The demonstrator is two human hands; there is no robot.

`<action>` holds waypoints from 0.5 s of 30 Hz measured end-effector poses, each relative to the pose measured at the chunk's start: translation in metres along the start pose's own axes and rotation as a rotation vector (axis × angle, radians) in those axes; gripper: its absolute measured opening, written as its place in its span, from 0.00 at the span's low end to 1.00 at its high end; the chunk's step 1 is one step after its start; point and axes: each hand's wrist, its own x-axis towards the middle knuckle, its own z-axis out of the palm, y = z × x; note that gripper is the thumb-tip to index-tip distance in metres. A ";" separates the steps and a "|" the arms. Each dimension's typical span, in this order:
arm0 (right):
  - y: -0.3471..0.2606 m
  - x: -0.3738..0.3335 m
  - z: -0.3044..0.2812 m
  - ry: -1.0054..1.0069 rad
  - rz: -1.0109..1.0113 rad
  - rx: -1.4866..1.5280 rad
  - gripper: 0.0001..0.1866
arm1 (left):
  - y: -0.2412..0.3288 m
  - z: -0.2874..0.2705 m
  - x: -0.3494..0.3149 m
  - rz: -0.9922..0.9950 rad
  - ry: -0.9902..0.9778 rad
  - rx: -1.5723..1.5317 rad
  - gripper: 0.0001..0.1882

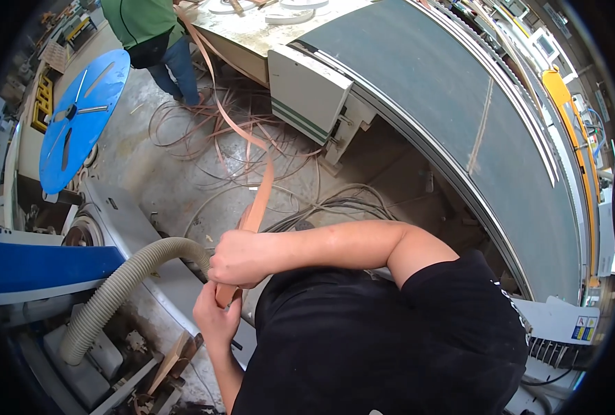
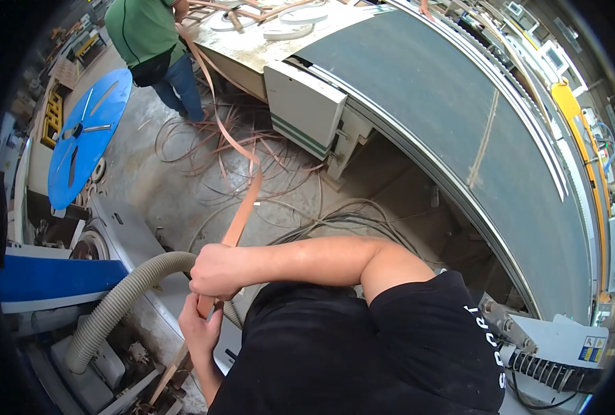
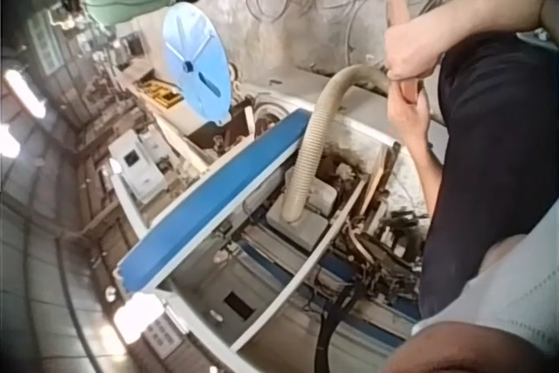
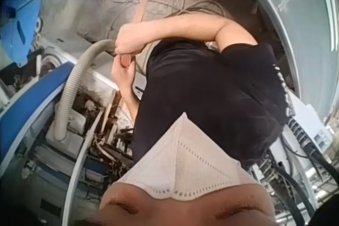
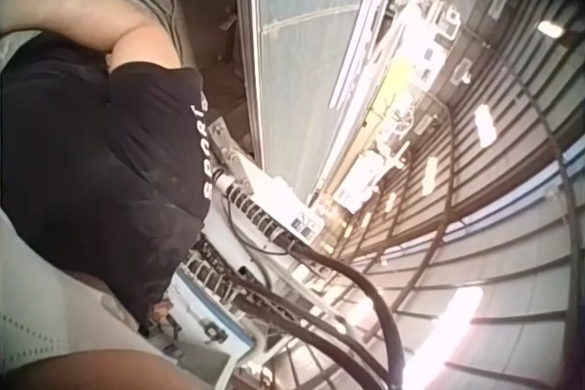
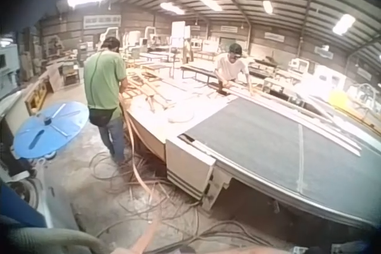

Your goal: Preparing and holding a roll of edge banding material in a furniture factory.

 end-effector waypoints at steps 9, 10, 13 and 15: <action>0.010 0.003 -0.013 -0.008 -0.058 -0.128 0.05 | 0.011 0.002 0.025 -0.077 -0.020 -0.089 0.16; 0.011 0.003 -0.015 -0.006 -0.059 -0.129 0.05 | 0.014 0.002 0.027 -0.076 -0.018 -0.087 0.16; 0.015 0.003 -0.019 -0.016 -0.089 -0.160 0.05 | 0.027 0.005 0.035 0.023 0.044 -0.031 0.16; 0.020 0.001 -0.021 -0.003 -0.089 -0.150 0.05 | 0.034 0.009 0.042 -0.068 0.050 -0.157 0.15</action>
